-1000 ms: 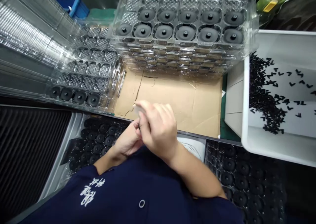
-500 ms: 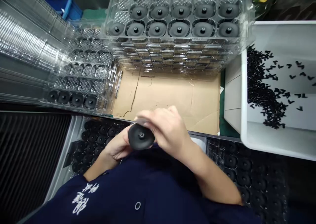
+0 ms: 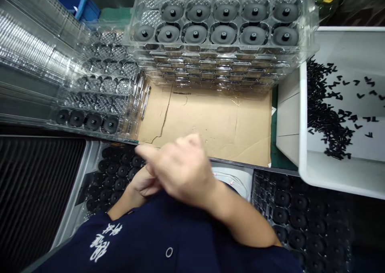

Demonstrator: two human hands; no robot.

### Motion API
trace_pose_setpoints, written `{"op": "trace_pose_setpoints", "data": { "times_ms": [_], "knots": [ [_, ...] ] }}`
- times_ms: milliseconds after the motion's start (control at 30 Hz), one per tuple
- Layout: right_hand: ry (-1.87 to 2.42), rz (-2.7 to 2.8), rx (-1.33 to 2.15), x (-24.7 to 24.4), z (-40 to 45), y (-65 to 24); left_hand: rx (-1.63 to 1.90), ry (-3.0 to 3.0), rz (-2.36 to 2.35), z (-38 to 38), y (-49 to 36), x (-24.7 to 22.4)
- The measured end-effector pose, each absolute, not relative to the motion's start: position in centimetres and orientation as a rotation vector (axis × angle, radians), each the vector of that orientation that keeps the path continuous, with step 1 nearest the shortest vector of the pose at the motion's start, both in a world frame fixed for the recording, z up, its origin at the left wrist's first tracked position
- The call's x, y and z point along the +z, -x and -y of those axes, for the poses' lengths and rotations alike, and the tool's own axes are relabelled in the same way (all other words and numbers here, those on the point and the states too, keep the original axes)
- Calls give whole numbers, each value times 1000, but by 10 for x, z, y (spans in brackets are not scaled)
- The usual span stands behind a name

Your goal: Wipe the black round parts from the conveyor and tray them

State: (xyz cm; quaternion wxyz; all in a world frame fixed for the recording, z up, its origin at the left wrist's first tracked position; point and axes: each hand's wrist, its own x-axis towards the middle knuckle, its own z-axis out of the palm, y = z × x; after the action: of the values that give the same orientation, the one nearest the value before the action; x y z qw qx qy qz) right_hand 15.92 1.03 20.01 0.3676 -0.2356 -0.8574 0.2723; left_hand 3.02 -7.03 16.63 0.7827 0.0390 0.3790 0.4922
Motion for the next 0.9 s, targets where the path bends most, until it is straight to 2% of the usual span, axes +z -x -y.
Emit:
{"op": "trace_pose_setpoints", "data": {
  "times_ms": [133, 233, 333, 733, 800, 900],
  "knots": [
    [1182, 1886, 1090, 136, -50, -181, 1107, -37, -611, 71, -22, 171],
    [1602, 1934, 1116, 86, -66, -203, 1171, -30, -506, 71, -18, 173],
    [1656, 2090, 1129, 60, -60, -217, 1194, -18, -491, 70, -15, 170],
    [1508, 2232, 1021, 31, -27, -186, 1249, 10, -584, 70, -11, 162],
    [1457, 2232, 1070, 41, -32, -185, 1266, -17, -623, 70, -12, 164],
    [1410, 2122, 1084, 90, -38, -188, 1283, -60, -693, 69, -16, 167]
  ]
}}
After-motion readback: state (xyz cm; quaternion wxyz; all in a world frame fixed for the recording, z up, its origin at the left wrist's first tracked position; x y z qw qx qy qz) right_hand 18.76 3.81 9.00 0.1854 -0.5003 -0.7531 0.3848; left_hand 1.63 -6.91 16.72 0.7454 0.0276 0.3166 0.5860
